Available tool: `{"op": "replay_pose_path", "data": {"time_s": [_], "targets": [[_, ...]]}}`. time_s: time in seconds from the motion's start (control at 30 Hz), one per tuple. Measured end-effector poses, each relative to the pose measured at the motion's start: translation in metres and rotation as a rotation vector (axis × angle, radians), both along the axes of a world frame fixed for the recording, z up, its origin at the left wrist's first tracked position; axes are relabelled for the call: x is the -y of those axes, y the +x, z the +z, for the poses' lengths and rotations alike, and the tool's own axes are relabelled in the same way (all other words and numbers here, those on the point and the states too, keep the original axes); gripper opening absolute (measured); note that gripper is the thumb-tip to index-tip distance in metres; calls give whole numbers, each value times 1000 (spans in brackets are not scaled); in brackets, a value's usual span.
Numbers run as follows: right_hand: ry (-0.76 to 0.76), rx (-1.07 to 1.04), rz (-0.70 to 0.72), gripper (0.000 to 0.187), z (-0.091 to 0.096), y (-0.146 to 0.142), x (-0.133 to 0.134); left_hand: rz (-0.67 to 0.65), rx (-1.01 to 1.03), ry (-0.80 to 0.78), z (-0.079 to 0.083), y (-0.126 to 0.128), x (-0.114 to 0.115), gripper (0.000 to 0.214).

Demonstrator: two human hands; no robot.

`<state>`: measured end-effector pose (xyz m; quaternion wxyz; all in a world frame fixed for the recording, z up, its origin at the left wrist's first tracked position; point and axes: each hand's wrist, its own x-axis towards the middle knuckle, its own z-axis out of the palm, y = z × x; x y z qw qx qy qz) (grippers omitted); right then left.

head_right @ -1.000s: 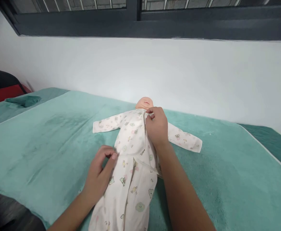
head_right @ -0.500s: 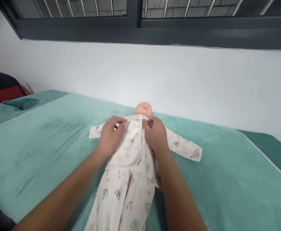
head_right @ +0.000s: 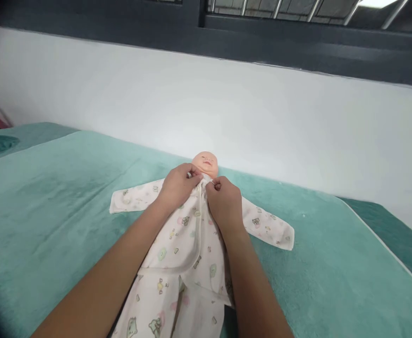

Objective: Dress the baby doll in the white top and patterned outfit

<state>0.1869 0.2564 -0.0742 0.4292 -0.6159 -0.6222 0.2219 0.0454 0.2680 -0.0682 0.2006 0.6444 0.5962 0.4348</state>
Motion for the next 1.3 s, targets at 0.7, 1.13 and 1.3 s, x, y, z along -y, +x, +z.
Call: {"op": "replay_pose_path", "data": {"time_s": [0.7, 1.13, 1.3], "targets": [[30, -464, 147, 29, 0, -4, 1, -116, 283, 49, 0, 3, 1, 12], [16, -445, 206, 28, -1, -1, 0, -160, 296, 18, 0, 2, 2, 14], [39, -280, 214, 25, 1, -4, 1, -168, 278, 1, 3, 2, 5, 21]]}}
